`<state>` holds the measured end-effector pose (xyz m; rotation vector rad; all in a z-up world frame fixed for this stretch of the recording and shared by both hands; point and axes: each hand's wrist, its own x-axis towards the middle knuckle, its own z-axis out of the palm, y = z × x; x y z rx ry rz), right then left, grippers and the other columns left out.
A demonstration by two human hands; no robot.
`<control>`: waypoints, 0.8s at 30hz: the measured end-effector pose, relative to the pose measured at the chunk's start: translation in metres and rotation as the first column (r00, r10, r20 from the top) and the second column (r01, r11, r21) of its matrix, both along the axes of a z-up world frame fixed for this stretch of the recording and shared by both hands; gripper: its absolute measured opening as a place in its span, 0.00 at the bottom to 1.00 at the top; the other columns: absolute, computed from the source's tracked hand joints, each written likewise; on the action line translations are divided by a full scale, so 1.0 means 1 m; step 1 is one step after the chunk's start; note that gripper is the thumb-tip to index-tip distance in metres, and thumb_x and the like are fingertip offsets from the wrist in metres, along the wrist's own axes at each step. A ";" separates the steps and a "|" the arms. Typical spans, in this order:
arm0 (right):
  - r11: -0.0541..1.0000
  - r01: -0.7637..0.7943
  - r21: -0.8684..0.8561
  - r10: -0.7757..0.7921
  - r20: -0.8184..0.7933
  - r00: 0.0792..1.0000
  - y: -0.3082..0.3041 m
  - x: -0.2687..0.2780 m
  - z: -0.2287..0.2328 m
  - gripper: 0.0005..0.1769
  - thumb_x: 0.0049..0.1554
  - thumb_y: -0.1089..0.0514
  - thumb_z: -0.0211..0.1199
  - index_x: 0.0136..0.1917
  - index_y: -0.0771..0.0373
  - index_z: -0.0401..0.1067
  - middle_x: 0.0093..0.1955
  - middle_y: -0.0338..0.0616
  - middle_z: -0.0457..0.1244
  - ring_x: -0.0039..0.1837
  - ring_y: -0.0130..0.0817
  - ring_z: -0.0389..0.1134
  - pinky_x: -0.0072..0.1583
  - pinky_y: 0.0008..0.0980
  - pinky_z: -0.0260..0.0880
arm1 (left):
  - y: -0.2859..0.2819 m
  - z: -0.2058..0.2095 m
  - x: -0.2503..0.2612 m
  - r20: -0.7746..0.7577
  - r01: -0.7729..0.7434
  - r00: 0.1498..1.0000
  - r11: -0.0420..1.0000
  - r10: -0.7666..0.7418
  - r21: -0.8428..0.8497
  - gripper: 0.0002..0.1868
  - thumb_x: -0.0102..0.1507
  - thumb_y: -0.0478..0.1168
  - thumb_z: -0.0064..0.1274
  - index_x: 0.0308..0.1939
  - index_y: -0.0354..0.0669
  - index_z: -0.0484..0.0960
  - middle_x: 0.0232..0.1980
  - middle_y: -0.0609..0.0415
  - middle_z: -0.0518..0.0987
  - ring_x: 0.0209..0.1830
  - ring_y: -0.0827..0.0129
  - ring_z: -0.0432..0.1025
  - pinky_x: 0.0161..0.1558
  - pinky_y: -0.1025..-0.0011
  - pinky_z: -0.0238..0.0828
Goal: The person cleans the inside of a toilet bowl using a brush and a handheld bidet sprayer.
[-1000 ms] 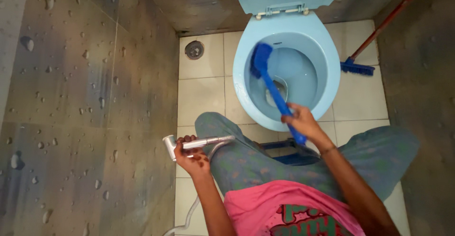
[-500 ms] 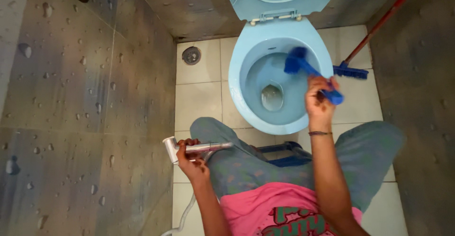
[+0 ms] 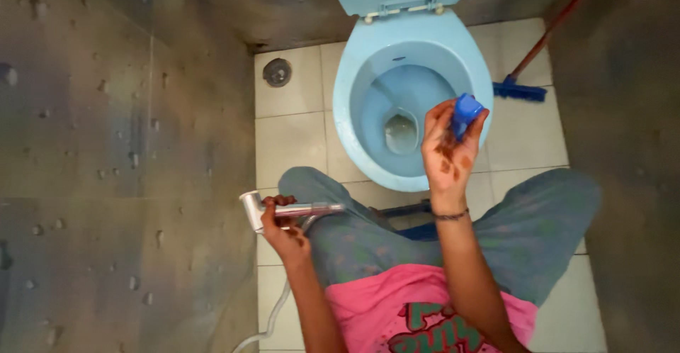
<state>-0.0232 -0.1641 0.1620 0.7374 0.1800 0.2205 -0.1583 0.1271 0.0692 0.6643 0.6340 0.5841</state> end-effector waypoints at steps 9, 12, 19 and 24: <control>0.914 -0.054 -0.403 0.163 0.242 0.956 -0.060 0.056 -0.055 0.06 0.60 0.62 0.64 0.48 0.68 0.71 0.47 0.45 0.64 0.51 0.34 0.65 0.56 0.24 0.74 | 0.011 -0.003 -0.012 0.069 0.009 0.998 0.997 -0.004 -0.074 0.07 0.67 0.41 0.51 0.42 0.44 0.72 0.36 0.54 0.71 0.43 0.61 0.70 0.55 0.62 0.68; 0.765 -0.280 -0.580 0.512 0.286 0.810 -0.062 0.093 -0.086 0.10 0.59 0.63 0.62 0.52 0.70 0.69 0.45 0.46 0.64 0.45 0.33 0.65 0.46 0.25 0.72 | 0.005 -0.004 -0.014 0.064 0.007 0.998 0.998 -0.004 -0.058 0.06 0.66 0.41 0.51 0.42 0.44 0.72 0.37 0.54 0.71 0.43 0.62 0.69 0.57 0.62 0.68; -0.584 0.048 -0.810 0.732 -0.501 0.462 -0.017 0.031 -0.117 0.23 0.53 0.56 0.63 0.60 0.66 0.67 0.36 0.40 0.62 0.35 0.26 0.65 0.33 0.26 0.63 | -0.008 0.002 -0.001 0.051 0.040 0.998 0.999 -0.041 0.027 0.05 0.67 0.38 0.52 0.41 0.42 0.73 0.36 0.53 0.72 0.42 0.62 0.70 0.55 0.61 0.68; -0.608 0.184 -0.772 0.778 -0.535 0.328 -0.121 -0.010 -0.089 0.27 0.56 0.45 0.63 0.59 0.69 0.73 0.37 0.40 0.63 0.36 0.26 0.63 0.36 0.26 0.62 | -0.010 0.008 0.003 0.030 0.075 0.997 0.997 -0.076 0.033 0.04 0.67 0.37 0.51 0.43 0.42 0.73 0.37 0.53 0.73 0.43 0.63 0.70 0.51 0.66 0.64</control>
